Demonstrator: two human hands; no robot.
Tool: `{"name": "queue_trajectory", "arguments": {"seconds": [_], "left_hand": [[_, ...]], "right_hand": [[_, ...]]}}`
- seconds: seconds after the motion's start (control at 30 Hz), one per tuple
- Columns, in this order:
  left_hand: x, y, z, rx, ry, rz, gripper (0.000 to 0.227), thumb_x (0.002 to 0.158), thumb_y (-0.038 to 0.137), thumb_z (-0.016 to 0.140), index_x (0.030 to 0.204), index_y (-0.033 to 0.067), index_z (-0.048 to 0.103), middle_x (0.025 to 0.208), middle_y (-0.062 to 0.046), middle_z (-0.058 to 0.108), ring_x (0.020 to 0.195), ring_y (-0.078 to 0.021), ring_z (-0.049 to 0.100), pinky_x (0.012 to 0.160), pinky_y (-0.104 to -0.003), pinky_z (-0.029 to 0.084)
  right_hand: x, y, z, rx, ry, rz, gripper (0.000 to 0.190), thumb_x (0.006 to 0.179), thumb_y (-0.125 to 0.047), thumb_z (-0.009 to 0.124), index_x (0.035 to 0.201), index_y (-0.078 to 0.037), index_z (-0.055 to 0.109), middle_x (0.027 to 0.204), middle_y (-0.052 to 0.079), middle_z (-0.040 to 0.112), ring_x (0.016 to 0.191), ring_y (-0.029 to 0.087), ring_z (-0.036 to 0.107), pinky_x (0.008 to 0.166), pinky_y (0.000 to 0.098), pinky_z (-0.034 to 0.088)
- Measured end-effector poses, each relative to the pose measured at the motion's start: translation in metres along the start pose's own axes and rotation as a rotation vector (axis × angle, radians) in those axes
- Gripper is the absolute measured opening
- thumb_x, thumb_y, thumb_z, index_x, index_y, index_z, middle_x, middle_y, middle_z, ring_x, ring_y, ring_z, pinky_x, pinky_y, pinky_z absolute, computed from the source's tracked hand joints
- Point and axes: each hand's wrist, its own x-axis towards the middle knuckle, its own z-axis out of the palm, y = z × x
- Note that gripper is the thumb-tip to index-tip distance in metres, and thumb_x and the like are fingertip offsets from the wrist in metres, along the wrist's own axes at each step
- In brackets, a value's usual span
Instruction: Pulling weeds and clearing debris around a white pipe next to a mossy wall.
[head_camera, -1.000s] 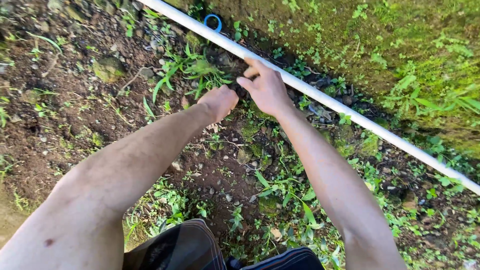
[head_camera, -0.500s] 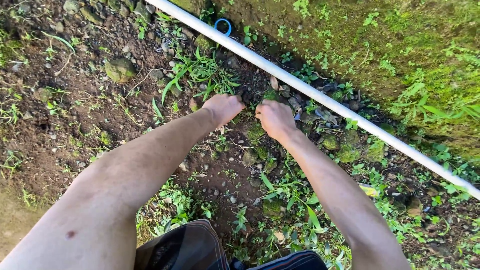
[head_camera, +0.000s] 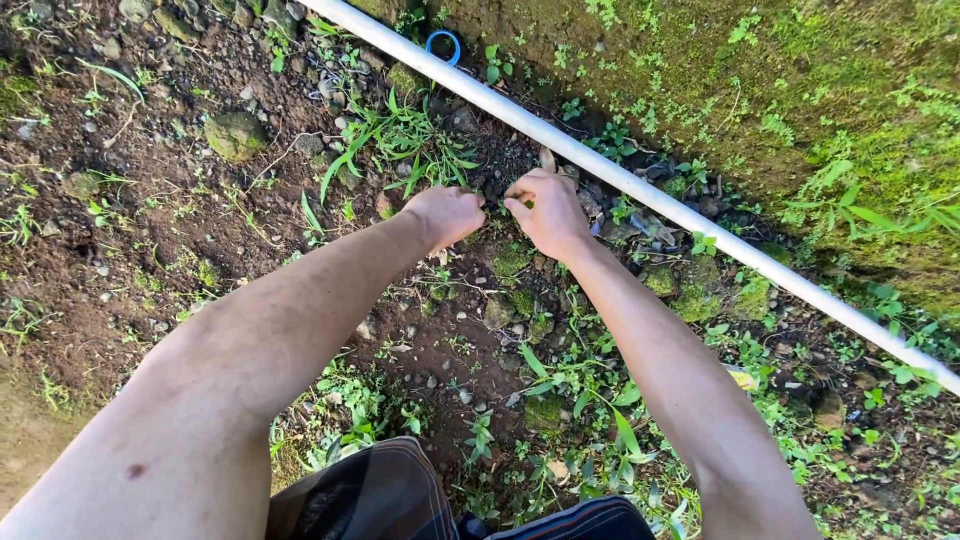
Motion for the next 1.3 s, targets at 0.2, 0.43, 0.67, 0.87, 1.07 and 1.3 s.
{"name": "queue_trajectory", "arguments": {"seconds": [0.2, 0.43, 0.67, 0.87, 1.07, 1.3], "left_hand": [[0.000, -0.001, 0.001, 0.091, -0.009, 0.022, 0.037, 0.087, 0.004, 0.077, 0.121, 0.0046, 0.063, 0.120, -0.012, 0.062, 0.106, -0.0220, 0.068, 0.093, -0.035, 0.061], [0.003, 0.000, 0.002, 0.076, -0.018, 0.004, 0.035, 0.090, 0.006, 0.076, 0.123, 0.0046, 0.065, 0.120, -0.012, 0.065, 0.104, -0.0194, 0.070, 0.089, -0.034, 0.063], [-0.005, -0.006, 0.009, 0.077, 0.165, -0.030, 0.030, 0.093, 0.007, 0.071, 0.121, 0.0004, 0.064, 0.122, -0.015, 0.063, 0.107, -0.0218, 0.067, 0.087, -0.034, 0.062], [-0.051, -0.047, -0.037, -0.263, 0.163, -0.290, 0.033, 0.095, 0.002, 0.064, 0.127, -0.0034, 0.057, 0.122, -0.020, 0.057, 0.100, -0.0269, 0.066, 0.085, -0.035, 0.063], [-0.077, -0.102, -0.032, -0.190, 0.471, -0.550, 0.047, 0.090, -0.002, 0.057, 0.137, -0.0019, 0.054, 0.130, -0.024, 0.054, 0.116, -0.0337, 0.058, 0.096, -0.047, 0.054], [-0.057, -0.041, -0.059, -0.122, 0.353, -0.303, 0.046, 0.090, 0.021, 0.061, 0.132, 0.0021, 0.057, 0.140, -0.020, 0.051, 0.130, -0.0298, 0.049, 0.108, -0.050, 0.041]], "right_hand": [[0.003, -0.022, 0.000, -0.261, -0.053, -0.046, 0.015, 0.085, -0.014, 0.082, 0.095, -0.004, 0.077, 0.098, 0.010, 0.070, 0.095, 0.027, 0.068, 0.089, 0.0439, 0.054], [0.009, 0.006, 0.027, -0.645, -0.140, -0.106, 0.020, 0.084, -0.025, 0.082, 0.098, -0.011, 0.081, 0.096, 0.007, 0.069, 0.099, 0.026, 0.061, 0.101, 0.0540, 0.042], [0.011, -0.006, 0.022, -0.600, -0.110, -0.091, 0.013, 0.093, -0.017, 0.073, 0.098, -0.007, 0.080, 0.091, 0.006, 0.068, 0.092, 0.025, 0.060, 0.100, 0.0528, 0.042], [0.023, -0.048, 0.011, -0.213, -0.003, -0.034, 0.012, 0.094, -0.015, 0.073, 0.097, -0.006, 0.079, 0.094, 0.006, 0.068, 0.090, 0.022, 0.065, 0.102, 0.0520, 0.041], [0.036, -0.074, 0.011, 0.040, 0.208, -0.255, 0.050, 0.076, -0.004, 0.080, 0.124, 0.003, 0.070, 0.129, 0.013, 0.063, 0.112, 0.030, 0.063, 0.101, 0.0430, 0.051], [0.002, -0.032, -0.034, 0.225, 0.086, 0.184, 0.045, 0.084, 0.016, 0.061, 0.123, -0.005, 0.072, 0.147, 0.006, 0.061, 0.103, 0.021, 0.071, 0.080, 0.0320, 0.062]]}}
